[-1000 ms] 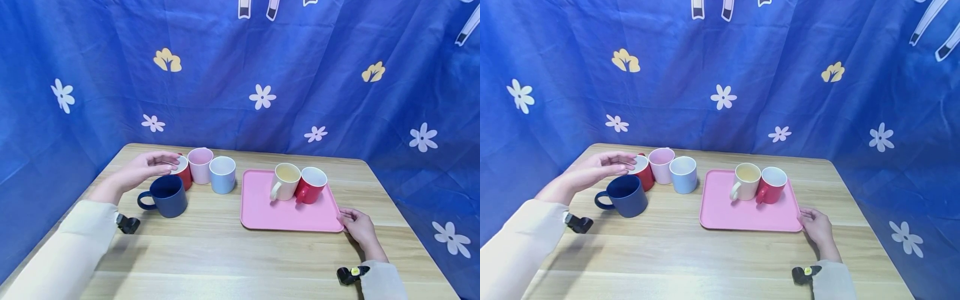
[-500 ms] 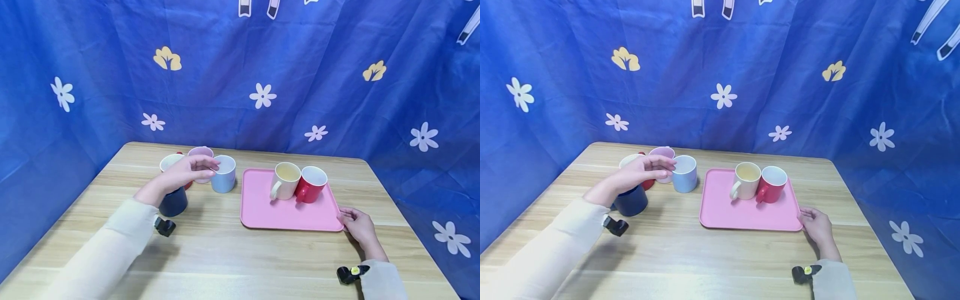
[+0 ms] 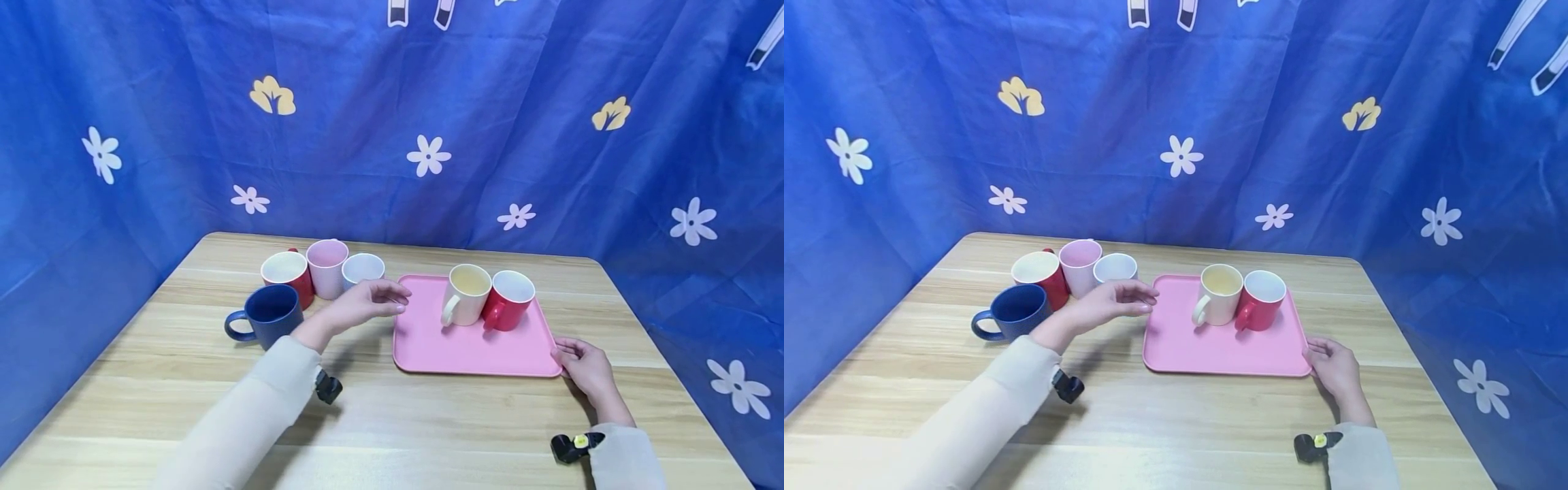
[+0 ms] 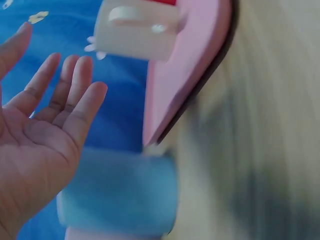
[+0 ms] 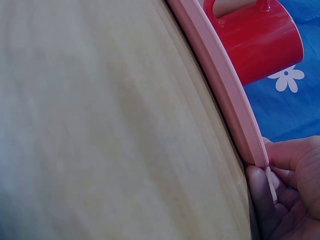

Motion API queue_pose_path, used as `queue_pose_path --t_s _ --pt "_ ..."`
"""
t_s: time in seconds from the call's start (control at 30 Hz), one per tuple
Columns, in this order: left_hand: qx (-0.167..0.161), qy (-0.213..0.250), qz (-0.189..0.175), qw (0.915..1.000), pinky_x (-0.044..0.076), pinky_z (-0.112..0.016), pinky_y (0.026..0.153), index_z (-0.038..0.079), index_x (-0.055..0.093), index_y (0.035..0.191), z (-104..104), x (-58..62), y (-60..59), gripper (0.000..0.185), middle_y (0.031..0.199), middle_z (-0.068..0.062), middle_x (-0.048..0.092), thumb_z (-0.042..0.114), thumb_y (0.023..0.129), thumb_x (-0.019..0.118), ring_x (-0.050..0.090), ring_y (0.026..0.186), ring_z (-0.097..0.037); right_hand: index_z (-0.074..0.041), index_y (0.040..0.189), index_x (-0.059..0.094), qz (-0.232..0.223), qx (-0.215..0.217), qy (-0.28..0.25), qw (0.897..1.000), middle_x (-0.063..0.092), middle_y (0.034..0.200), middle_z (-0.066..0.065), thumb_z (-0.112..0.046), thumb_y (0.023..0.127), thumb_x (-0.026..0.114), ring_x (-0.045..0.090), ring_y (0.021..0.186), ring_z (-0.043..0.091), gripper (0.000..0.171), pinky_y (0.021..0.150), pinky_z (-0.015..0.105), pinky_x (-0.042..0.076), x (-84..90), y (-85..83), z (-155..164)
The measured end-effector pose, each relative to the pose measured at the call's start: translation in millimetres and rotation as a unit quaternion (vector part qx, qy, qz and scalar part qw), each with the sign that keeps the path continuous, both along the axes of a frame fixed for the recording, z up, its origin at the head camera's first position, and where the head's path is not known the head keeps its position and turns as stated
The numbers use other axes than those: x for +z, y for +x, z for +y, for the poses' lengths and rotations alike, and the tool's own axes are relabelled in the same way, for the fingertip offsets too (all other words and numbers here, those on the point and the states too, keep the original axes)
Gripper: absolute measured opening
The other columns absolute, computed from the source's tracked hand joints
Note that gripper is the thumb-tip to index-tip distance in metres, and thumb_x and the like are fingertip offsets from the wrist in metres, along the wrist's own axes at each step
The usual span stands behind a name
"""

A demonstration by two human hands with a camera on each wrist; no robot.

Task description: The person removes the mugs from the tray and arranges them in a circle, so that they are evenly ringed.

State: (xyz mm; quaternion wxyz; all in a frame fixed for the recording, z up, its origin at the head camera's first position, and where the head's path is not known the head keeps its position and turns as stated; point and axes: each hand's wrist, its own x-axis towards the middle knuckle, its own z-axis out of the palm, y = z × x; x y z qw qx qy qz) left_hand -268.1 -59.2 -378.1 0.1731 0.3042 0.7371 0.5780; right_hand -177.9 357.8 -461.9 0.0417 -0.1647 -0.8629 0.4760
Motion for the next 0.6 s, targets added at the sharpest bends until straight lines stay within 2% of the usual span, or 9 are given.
queue_pose_path --t_s 0.2,0.3,0.47,0.6 --pt "0.011 -0.020 0.011 0.9997 0.051 -0.030 0.084 -0.009 0.059 0.118 29 -19.7 -0.8 0.035 0.105 -0.016 0.065 0.006 0.087 0.067 0.061 0.097 -0.020 0.010 0.122 0.056 0.009 0.008 0.001 1.000 0.064 0.108 0.023 -0.012 0.092 0.061 0.058 0.072 -0.002 0.038 0.060 0.020 0.053 0.8 0.6 0" --pt "0.020 -0.031 0.001 0.9993 0.051 -0.028 0.080 -0.009 0.059 0.118 41 -27.6 -1.7 0.037 0.103 -0.012 0.066 0.009 0.087 0.069 0.062 0.093 -0.018 0.010 0.122 0.056 0.011 0.010 0.003 1.000 0.064 0.108 0.023 -0.013 0.092 0.062 0.058 0.072 -0.003 0.038 0.059 0.021 0.053 0.9 0.9 1" --pt "0.027 -0.017 -0.022 0.9992 0.052 -0.029 0.074 -0.010 0.058 0.119 57 -37.1 -2.3 0.037 0.099 -0.013 0.067 0.007 0.087 0.068 0.063 0.084 -0.015 0.009 0.122 0.056 0.008 0.010 0.005 1.000 0.064 0.109 0.023 -0.013 0.092 0.062 0.058 0.072 -0.002 0.038 0.059 0.021 0.053 0.5 0.3 1" --pt "0.035 -0.004 -0.027 0.9990 0.053 -0.034 0.076 -0.009 0.060 0.116 68 -40.4 -2.0 0.034 0.095 -0.013 0.067 0.005 0.086 0.068 0.065 0.083 -0.020 0.009 0.122 0.056 0.009 0.008 0.004 1.000 0.064 0.108 0.022 -0.013 0.092 0.061 0.058 0.072 -0.002 0.038 0.060 0.021 0.053 0.1 -0.6 2"
